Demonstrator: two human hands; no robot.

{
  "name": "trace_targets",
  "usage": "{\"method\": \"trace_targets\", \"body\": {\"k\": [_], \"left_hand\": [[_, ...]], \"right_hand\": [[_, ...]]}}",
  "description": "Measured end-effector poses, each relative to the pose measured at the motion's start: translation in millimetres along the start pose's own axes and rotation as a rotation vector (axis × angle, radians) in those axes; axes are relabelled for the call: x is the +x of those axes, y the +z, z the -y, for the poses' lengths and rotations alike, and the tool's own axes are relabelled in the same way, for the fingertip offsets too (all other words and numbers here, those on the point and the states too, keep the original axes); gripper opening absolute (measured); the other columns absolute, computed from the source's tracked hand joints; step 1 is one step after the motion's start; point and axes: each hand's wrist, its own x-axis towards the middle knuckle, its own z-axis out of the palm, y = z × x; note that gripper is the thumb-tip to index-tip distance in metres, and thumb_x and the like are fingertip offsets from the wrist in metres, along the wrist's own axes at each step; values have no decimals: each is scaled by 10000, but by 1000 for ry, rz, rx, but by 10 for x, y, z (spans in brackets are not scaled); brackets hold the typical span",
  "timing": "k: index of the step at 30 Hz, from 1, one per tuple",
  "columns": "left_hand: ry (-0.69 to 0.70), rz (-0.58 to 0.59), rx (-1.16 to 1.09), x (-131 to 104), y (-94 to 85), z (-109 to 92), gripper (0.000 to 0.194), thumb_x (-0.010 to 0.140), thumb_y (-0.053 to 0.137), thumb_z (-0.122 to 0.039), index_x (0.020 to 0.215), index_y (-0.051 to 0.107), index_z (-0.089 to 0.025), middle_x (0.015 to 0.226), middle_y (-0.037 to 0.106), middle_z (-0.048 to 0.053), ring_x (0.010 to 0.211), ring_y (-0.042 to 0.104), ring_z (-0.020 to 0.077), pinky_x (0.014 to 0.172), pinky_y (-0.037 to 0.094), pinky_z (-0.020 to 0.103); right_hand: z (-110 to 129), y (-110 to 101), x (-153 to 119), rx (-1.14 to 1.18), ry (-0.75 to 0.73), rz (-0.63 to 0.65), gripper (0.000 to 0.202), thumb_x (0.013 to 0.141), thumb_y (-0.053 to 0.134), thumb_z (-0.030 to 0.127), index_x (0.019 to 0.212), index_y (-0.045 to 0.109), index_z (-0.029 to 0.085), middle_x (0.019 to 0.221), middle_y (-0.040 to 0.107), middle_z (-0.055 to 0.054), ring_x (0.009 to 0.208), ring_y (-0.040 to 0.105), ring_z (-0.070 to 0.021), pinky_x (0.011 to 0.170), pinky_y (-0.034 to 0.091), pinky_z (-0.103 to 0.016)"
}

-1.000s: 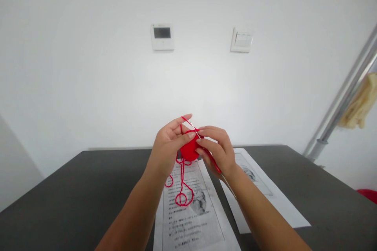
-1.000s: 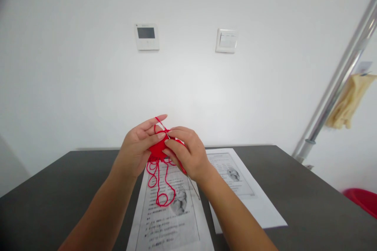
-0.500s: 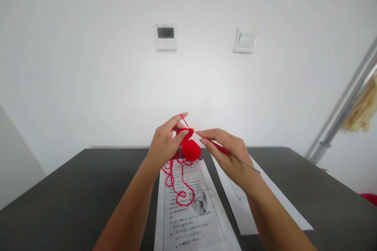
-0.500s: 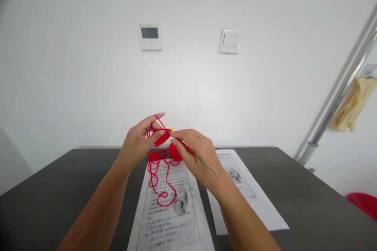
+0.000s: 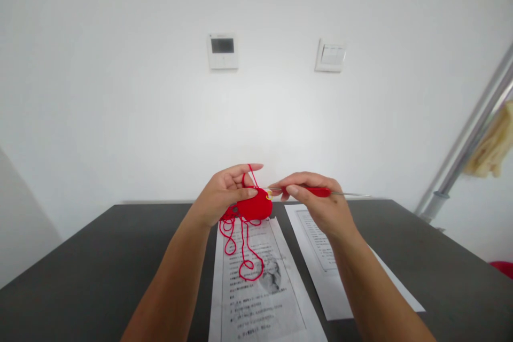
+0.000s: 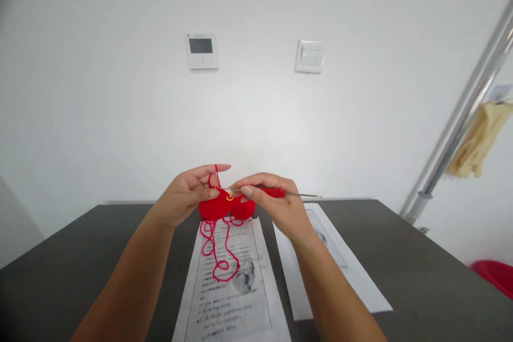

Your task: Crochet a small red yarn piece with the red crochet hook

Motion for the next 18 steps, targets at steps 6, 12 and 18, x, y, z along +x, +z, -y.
{"method": "trace_targets", "body": {"k": [6,12,18], "left_hand": [[-64,76,-96,-66,62,-72,543,692,869,-172,1221,749,-181,896,802,62,788,750,181,747,572,284],[-5,34,-98,-84,81,-45,600,712,899,-240,1287,731,-202,852,790,43,760,741,175,737,567,276],[45,26,-51,-105,87,-35,772,708,899,-234,1437,645,-244,798,752,11,755,711,165,745,546,268]], "right_hand": [[-29,40,15,-175,-369,108,249,888,748,176,1040,835,352,1054,853,-19,1030,784,-240,937,633,-456],[-15,28,-6,-223,-393,193,305,967,687,194,1201,776,368,1163,830,-17,1114,768,-218,980,627,-433],[-52,81,17,-264,-489,151,248,957,710,210,1148,789,348,1086,842,-29,1067,770,-240,952,623,-454]]}}
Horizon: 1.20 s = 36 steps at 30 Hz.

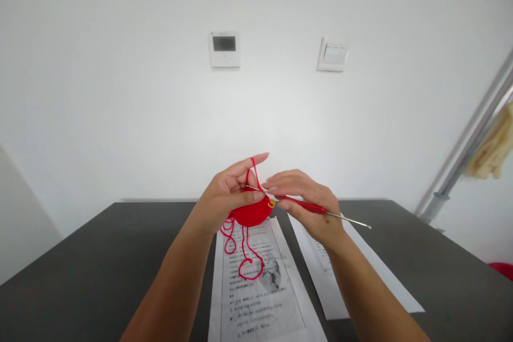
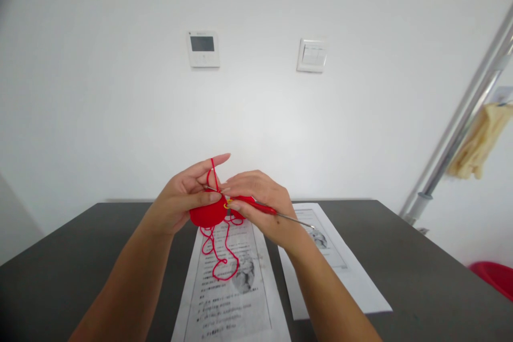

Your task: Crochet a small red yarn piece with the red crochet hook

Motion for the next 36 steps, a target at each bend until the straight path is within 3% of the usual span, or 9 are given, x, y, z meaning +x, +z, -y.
{"method": "trace_targets", "body": {"k": [6,9,13,15,18,21,26,31,36], "left_hand": [[57,-31,37,-7,23,-39,793,765,875,-250,1500,578,-271,784,723,-18,702,657,120,701,523,227],[107,-98,103,-7,74,-27,743,805,828,-266,1501,572,-222,809,721,-10,693,636,119,675,510,229],[249,-273,259,-11,206,39,599,856,745,-225,1436,617,-154,788,694,-14,759,632,131,766,511,248],[242,-303,210,1,243,67,592,843,746,-211,1416,615,-140,796,699,-11,773,649,139,753,514,247],[92,-208,-7,41,188,70,605,771,803,-200,1350,644,-130,796,724,-2,732,674,143,680,517,235],[-55,-61,-153,78,28,37,574,681,873,-164,1233,716,-134,860,782,45,753,717,154,701,536,232],[-170,165,-273,72,-156,9,530,690,888,-156,1207,773,-175,846,811,55,729,755,154,709,563,222],[-161,192,-289,45,-128,23,546,717,888,-195,1247,759,-180,895,816,65,747,764,162,711,567,227],[-140,195,-294,51,-98,35,553,705,864,-131,1244,748,-176,880,807,60,738,750,167,710,563,250]], "right_hand": [[-12,34,-19,-2,51,-37,184,983,673,206,1086,770,324,1103,820,-34,1066,748,-211,949,600,-415],[-20,73,-47,-52,94,-64,160,1013,620,211,1088,732,298,1122,800,-47,1077,739,-202,943,604,-396],[-106,222,-91,-288,-47,-65,202,1016,573,163,1179,636,266,1172,765,-86,1121,707,-225,981,594,-429],[-172,312,-120,-410,-121,-88,232,1007,573,152,1208,595,264,1201,743,-107,1152,682,-251,987,589,-463],[-229,380,-152,-482,-176,-122,230,1002,593,191,1217,580,274,1205,727,-119,1171,669,-280,973,588,-496],[-174,320,-133,-373,-163,-55,181,1015,582,231,1190,615,266,1152,755,-108,1126,693,-269,960,595,-474],[26,125,-38,-131,83,-24,133,987,649,200,1047,735,283,1033,804,-49,998,745,-220,912,604,-411],[73,94,-3,-30,75,-63,224,914,727,136,1034,794,312,997,830,-34,963,763,-222,886,612,-420],[101,82,-8,48,134,-80,248,894,746,128,1031,824,319,1007,839,-34,979,769,-215,902,615,-408]]}}
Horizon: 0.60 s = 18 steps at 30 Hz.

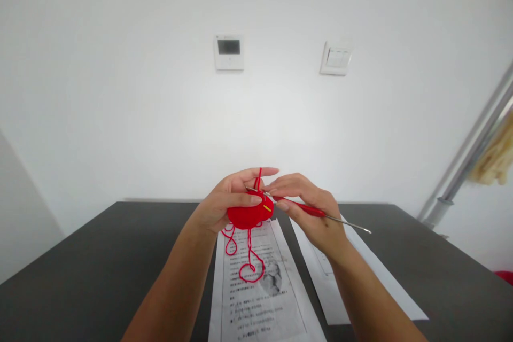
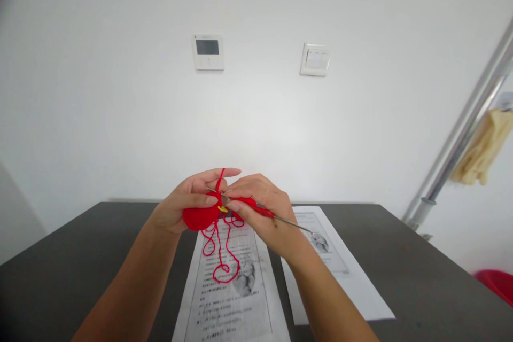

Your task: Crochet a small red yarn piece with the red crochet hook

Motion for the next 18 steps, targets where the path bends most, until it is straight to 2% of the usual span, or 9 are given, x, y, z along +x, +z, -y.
{"method": "trace_targets", "body": {"k": [4,7,12,18], "left_hand": [[119,57,-75,11,12,-8,487,681,816,-129,1165,777,-106,663,692,6,587,632,125,599,493,228],[170,76,-95,13,29,-23,453,676,775,-135,1126,790,-85,598,631,-5,535,560,120,556,443,241],[164,93,-77,4,34,-58,410,651,757,-131,1055,803,-82,569,601,-7,514,503,116,530,380,245],[118,129,-49,-23,-20,-79,373,635,779,-133,1005,798,-86,570,616,-5,516,533,127,543,392,251]], "right_hand": [[52,-34,-14,166,126,-43,221,904,744,153,991,840,332,972,847,-14,922,787,-188,835,637,-337],[73,-44,-19,235,199,-58,183,896,766,180,957,849,331,930,852,-2,846,792,-156,765,637,-267],[66,-53,-18,285,231,-46,110,887,797,241,933,857,321,892,852,-13,818,794,-164,741,642,-269],[55,-91,-22,348,283,-43,60,867,828,348,887,859,300,853,851,-21,803,795,-173,737,648,-284]]}}
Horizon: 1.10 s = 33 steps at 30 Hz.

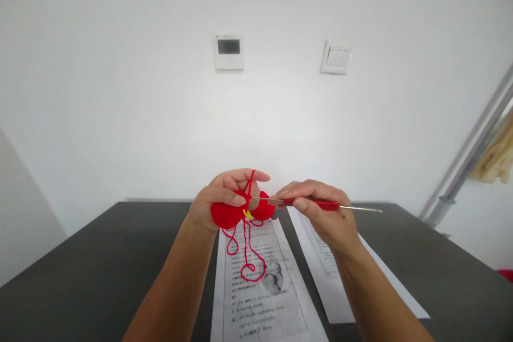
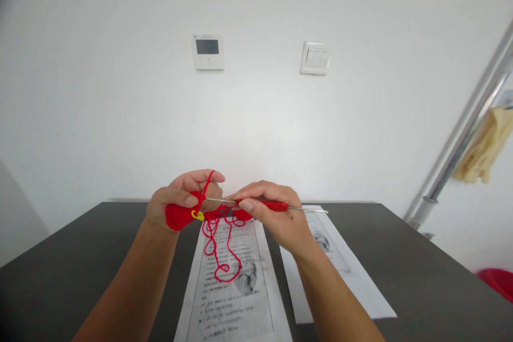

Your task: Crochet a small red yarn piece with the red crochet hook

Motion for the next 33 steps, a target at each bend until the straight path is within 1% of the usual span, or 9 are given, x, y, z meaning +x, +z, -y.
{"method": "trace_targets", "body": {"k": [3,6,8,13,18,22,28,31,33], "left_hand": [[-16,-8,44,-25,-16,9,354,669,820,-144,1021,800,-110,611,643,-6,531,559,121,547,399,243],[-22,-70,149,-43,5,9,321,727,857,-152,1042,798,-163,673,685,-13,575,618,117,595,455,241],[-26,-106,206,-49,37,1,333,739,872,-163,1061,790,-190,707,711,-12,613,663,131,634,500,250],[-23,-156,329,-55,126,-17,520,720,910,-198,1216,754,-206,765,731,-5,665,680,133,659,527,239],[-17,-253,421,-26,216,-5,665,691,927,-199,1319,707,-187,733,716,-24,670,646,112,675,517,228],[17,-296,467,4,290,22,584,709,906,-220,1265,735,-165,642,651,-59,597,586,90,606,483,212],[51,-338,520,7,361,60,395,822,822,-366,1172,782,-187,619,638,-41,532,526,92,522,418,211],[118,-344,563,-6,361,86,348,853,791,-362,1160,789,-200,606,605,-48,515,480,90,508,398,210],[184,-352,650,-21,345,112,312,909,734,-350,1189,781,-223,663,626,-35,557,500,101,529,407,212]], "right_hand": [[-12,9,12,59,63,-18,149,837,846,422,856,854,274,815,845,-35,734,792,-184,680,657,-304],[-47,58,29,151,99,-61,175,830,846,451,848,845,277,776,839,-24,630,773,-178,626,658,-321],[-77,96,34,164,97,-90,180,832,843,456,857,840,277,779,839,-23,632,776,-185,626,659,-331],[-124,104,28,94,37,-124,182,807,873,437,853,820,269,761,802,-8,668,747,-168,663,632,-319],[-112,50,43,60,34,-88,173,777,895,338,825,747,261,762,720,28,675,632,-137,607,516,-266],[-89,46,63,53,80,-66,122,840,814,328,823,719,253,774,723,19,691,625,-152,641,511,-288],[-84,27,70,58,195,-97,200,802,821,390,795,698,232,734,687,8,667,610,-152,626,496,-280],[-94,40,48,78,241,-31,250,788,849,417,874,691,243,801,675,18,691,591,-138,608,469,-255],[-103,66,30,70,295,29,278,810,836,451,900,669,248,780,652,32,672,571,-132,599,453,-250]]}}
